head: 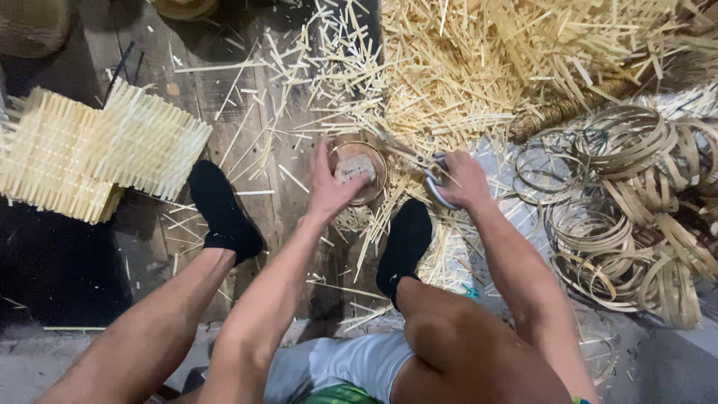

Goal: The person assembles bamboo steamers by hand by bending thin bamboo strips around a circular wooden mold and trimming the ends with scissors.

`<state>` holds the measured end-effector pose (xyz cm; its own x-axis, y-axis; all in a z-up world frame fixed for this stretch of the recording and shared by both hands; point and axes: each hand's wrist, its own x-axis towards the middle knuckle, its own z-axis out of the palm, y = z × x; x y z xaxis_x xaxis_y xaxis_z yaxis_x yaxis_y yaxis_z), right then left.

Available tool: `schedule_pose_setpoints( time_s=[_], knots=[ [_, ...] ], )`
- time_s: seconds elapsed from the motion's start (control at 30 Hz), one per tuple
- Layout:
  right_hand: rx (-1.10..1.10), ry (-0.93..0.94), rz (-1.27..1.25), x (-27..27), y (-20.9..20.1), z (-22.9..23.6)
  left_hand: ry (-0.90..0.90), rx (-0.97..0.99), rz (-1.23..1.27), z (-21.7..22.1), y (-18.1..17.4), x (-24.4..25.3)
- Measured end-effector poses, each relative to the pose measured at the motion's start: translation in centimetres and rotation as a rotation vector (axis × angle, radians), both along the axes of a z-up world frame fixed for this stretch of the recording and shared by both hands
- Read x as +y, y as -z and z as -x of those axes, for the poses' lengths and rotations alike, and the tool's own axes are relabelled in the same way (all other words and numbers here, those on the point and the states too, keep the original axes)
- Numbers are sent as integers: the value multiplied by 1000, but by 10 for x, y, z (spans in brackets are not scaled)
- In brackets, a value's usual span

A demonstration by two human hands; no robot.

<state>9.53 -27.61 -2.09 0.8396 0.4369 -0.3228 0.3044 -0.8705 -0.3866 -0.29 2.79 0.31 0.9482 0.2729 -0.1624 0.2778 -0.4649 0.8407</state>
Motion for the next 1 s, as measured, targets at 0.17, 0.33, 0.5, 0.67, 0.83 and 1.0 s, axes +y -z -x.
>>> schedule_pose_setpoints(
  time_s=[0.17,0.33,0.5,0.67,0.83,1.0],
  knots=[
    [-43,444,69,2,28,8,-185,249,-16,-11,64,19],
    [-204,256,-183,10,46,22,-173,322,261,-26,82,19],
    [231,228,-702,73,44,29,-53,249,443,-17,93,1],
    [450,399,-626,84,40,33,-191,243,657,-1,123,3],
    [373,402,-609,91,34,35,-215,186,512,12,133,4],
    [407,395,-611,98,31,38,-282,180,633,15,127,5]
  ],
)
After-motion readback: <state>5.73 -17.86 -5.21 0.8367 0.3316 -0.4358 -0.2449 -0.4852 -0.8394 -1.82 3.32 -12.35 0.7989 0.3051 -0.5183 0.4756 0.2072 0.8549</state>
